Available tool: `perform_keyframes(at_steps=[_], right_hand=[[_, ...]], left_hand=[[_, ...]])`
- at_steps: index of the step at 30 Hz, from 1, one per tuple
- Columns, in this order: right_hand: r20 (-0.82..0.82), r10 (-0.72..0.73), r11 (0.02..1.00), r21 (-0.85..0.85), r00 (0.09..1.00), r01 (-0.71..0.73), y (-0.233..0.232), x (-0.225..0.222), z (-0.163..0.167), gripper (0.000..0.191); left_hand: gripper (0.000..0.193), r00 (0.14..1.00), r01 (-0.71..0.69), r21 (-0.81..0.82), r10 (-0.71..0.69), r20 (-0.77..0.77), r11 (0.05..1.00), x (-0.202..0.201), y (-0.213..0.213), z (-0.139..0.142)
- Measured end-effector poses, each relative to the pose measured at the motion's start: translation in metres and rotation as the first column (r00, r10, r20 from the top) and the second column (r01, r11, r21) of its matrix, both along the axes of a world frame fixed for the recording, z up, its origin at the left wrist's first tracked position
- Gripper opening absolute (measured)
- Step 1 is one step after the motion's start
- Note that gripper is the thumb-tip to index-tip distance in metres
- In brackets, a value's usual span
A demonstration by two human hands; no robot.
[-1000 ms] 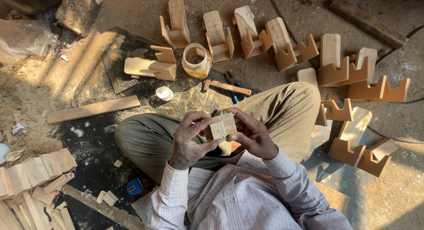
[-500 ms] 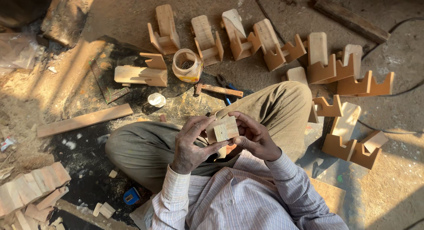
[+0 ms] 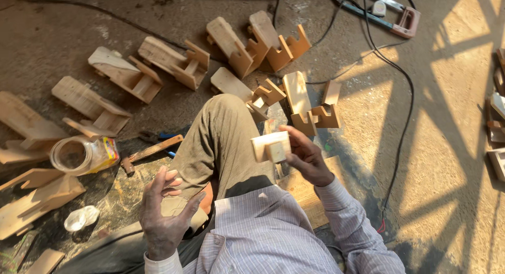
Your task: The person sits cross-legged on the floor of a woodworking shop and assembles small wooden bracket-shaped pieces. They apply glue from a small white container to small wooden blocks, press the blocks onto the brackets, hold the joined pieces, and set the assembled pieces down with others on the floor.
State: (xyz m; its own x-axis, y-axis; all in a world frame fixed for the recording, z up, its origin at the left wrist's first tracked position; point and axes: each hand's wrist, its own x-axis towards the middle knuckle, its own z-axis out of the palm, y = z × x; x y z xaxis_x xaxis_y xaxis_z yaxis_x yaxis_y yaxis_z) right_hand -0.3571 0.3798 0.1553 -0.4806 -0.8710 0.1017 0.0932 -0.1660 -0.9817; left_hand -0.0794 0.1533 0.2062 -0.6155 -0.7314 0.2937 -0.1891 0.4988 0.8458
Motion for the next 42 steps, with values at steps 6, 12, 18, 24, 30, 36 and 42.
perform_keyframes(at_steps=[6,12,18,24,30,36,42], right_hand=[[0.079,-0.547,0.837,0.060,0.833,0.544,0.120,-0.051,-0.025,0.073],[0.072,-0.822,0.559,0.283,0.565,0.779,0.182,-0.095,-0.097,0.072],[0.131,-0.864,0.484,0.485,0.487,0.728,0.175,-0.116,-0.133,0.071],[0.161,-0.882,0.457,0.521,0.442,0.721,0.164,-0.121,-0.135,0.059],[0.013,-0.918,0.350,0.497,0.396,0.794,0.159,-0.117,-0.130,0.038],[-0.099,-0.921,0.275,0.521,0.377,0.808,0.152,-0.115,-0.125,0.036],[-0.199,-0.934,0.131,0.579,0.295,0.805,0.154,-0.120,-0.126,0.030]], left_hand=[[0.085,1.000,0.024,0.089,-0.025,0.008,0.996,0.001,-0.011,-0.027],[0.081,0.999,0.029,0.154,-0.035,0.036,0.988,0.009,-0.018,-0.048],[0.083,0.997,-0.019,0.201,0.002,0.083,0.979,0.022,-0.018,-0.072],[0.086,0.991,-0.003,0.217,-0.026,0.128,0.976,0.033,-0.018,-0.092],[0.080,0.992,-0.069,0.229,0.043,0.116,0.971,0.028,-0.013,-0.094],[0.077,0.975,-0.107,0.236,0.055,0.217,0.966,0.024,-0.015,-0.085],[0.076,0.972,-0.140,0.231,0.090,0.216,0.963,0.024,-0.015,-0.084]])
